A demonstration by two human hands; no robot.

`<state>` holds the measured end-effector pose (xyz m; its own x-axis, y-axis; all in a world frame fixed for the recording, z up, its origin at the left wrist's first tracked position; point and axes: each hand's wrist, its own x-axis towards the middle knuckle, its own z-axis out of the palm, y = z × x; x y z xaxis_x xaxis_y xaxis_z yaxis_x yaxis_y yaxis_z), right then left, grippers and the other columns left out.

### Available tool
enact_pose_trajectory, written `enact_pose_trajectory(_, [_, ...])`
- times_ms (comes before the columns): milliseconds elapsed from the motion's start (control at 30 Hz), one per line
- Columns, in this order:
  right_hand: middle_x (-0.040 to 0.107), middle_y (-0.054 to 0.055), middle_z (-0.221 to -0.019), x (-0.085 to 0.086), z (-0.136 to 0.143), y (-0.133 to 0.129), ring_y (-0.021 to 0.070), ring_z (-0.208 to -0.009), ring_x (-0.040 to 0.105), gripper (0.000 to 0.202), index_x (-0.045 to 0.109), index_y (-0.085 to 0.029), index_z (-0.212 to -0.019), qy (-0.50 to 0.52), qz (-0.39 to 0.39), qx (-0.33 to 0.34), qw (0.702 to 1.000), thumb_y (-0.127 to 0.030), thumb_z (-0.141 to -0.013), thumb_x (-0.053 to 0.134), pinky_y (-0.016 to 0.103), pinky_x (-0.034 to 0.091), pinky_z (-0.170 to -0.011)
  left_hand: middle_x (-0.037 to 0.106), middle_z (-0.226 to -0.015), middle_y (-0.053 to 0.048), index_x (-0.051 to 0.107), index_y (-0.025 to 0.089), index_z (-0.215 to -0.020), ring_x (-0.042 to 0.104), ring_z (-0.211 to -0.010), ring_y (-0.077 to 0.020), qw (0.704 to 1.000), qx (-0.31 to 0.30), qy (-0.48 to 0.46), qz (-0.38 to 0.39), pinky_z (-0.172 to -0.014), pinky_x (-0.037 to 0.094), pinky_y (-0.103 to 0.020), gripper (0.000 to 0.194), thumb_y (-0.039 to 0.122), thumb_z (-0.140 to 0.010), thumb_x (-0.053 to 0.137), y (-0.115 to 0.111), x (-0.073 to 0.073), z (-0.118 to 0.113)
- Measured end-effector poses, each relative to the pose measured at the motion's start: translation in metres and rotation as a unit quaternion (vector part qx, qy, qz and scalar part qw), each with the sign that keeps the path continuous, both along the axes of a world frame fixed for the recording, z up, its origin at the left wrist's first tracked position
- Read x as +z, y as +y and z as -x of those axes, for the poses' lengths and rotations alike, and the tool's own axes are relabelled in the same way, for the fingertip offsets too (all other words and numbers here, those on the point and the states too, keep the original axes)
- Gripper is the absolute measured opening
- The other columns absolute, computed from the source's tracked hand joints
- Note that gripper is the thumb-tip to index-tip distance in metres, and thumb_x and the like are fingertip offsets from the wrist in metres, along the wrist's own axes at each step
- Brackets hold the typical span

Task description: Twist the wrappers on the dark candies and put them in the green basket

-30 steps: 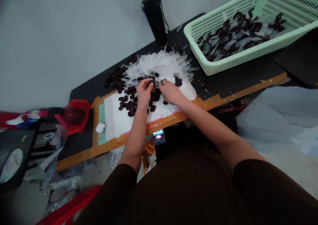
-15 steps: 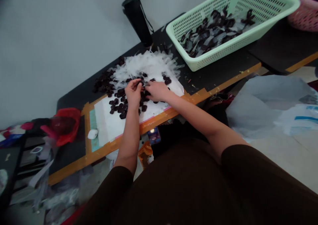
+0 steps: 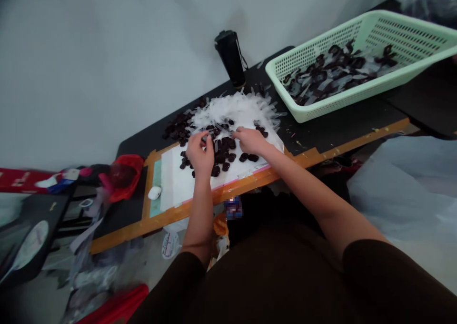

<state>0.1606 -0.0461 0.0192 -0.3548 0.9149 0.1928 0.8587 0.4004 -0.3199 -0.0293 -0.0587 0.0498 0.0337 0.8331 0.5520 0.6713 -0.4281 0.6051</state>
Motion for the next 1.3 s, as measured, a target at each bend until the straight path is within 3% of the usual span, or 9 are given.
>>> enact_pose_trajectory(100, [0.062,0.009,-0.112,0.0,0.001,0.0,0.0217,-0.1,0.057,0.035,0.062,-0.02,-0.111,0.027,-0.009,0.029,0.999,-0.01,-0.083,0.044,0.028,0.04,-0.074,0.065,-0.101,-0.009,0.059,0.026,-0.111,0.061,-0.094,-0.0206,0.997,0.054,-0.031,-0.049,-0.08,0.051,-0.038,0.026,0.032,-0.093,0.041,-0.073,-0.009,0.009])
enact_pose_trajectory(233, [0.063,0.012,-0.107,0.003,0.009,0.007,0.0238,-0.101,0.053,0.031,0.064,-0.015,-0.108,0.044,-0.03,0.013,0.998,-0.012,-0.087,0.041,0.03,0.039,-0.078,0.067,-0.088,-0.007,0.062,0.032,-0.109,0.065,-0.082,-0.0221,0.993,-0.089,0.079,0.012,-0.073,0.055,-0.042,0.026,0.025,-0.087,0.05,-0.162,-0.07,0.024])
enact_pose_trajectory(300, [0.063,0.013,-0.107,0.005,0.011,0.016,0.0247,-0.101,0.052,0.032,0.065,-0.015,-0.107,0.045,-0.043,0.01,0.998,-0.012,-0.088,0.04,0.032,0.039,-0.08,0.067,-0.09,-0.007,0.062,0.034,-0.113,0.065,-0.085,-0.0231,0.987,-0.111,0.102,0.063,-0.075,0.056,-0.043,0.031,0.022,-0.085,0.051,-0.184,-0.104,0.035])
enact_pose_trajectory(367, [0.062,0.013,-0.109,0.006,0.01,0.027,0.0261,-0.101,0.051,0.031,0.065,-0.015,-0.11,0.035,-0.046,0.005,0.998,-0.013,-0.087,0.044,0.034,0.039,-0.081,0.065,-0.102,-0.01,0.062,0.032,-0.116,0.063,-0.097,-0.0261,0.982,-0.044,0.143,0.118,-0.083,0.055,-0.046,0.033,0.025,-0.085,0.053,-0.193,-0.13,0.048])
enact_pose_trajectory(467, [0.063,0.013,-0.108,0.005,0.006,0.042,0.0289,-0.1,0.052,0.025,0.067,-0.015,-0.105,-0.004,-0.022,0.008,1.0,-0.022,-0.083,0.057,0.035,0.04,-0.078,0.054,-0.124,-0.015,0.061,0.025,-0.121,0.052,-0.117,-0.0314,0.958,0.066,0.217,0.176,-0.097,0.046,-0.053,0.038,0.035,-0.085,0.055,-0.194,-0.151,0.065])
enact_pose_trajectory(567, [0.066,0.013,-0.096,0.002,0.004,0.05,0.028,-0.095,0.055,0.016,0.068,-0.015,-0.088,-0.014,-0.007,0.0,1.0,-0.022,-0.084,0.055,0.034,0.04,-0.075,0.046,-0.133,-0.014,0.058,0.026,-0.127,0.043,-0.126,-0.0321,0.937,0.055,0.263,0.222,-0.102,0.04,-0.052,0.042,0.04,-0.087,0.053,-0.196,-0.158,0.074])
enact_pose_trajectory(733, [0.066,0.012,-0.1,-0.004,0.004,0.051,0.0278,-0.096,0.056,0.022,0.064,-0.017,-0.1,0.011,-0.011,-0.003,1.0,-0.027,-0.082,0.058,0.032,0.04,-0.074,0.041,-0.133,-0.014,0.055,0.024,-0.13,0.04,-0.126,-0.0305,0.94,0.055,0.255,0.218,-0.105,0.038,-0.048,0.046,0.042,-0.088,0.051,-0.199,-0.16,0.068])
enact_pose_trajectory(833, [0.067,0.011,-0.094,-0.006,0.007,0.049,0.0262,-0.091,0.057,0.015,0.066,-0.017,-0.09,0.015,-0.011,-0.001,1.0,-0.023,-0.084,0.053,0.032,0.038,-0.071,0.04,-0.132,-0.016,0.056,0.02,-0.127,0.04,-0.126,-0.0301,0.945,0.069,0.239,0.215,-0.107,0.036,-0.047,0.046,0.042,-0.088,0.049,-0.197,-0.162,0.061])
enact_pose_trajectory(1300, [0.067,0.006,-0.084,-0.02,-0.003,0.046,0.0198,-0.071,0.057,0.019,0.06,-0.018,-0.098,0.243,-0.069,-0.095,0.963,-0.023,-0.085,0.047,0.03,0.038,-0.066,0.044,-0.129,-0.02,0.045,0.012,-0.133,0.044,-0.124,-0.0321,0.92,0.109,0.239,0.29,-0.103,0.039,-0.044,0.065,0.052,-0.083,0.053,-0.19,-0.165,0.054])
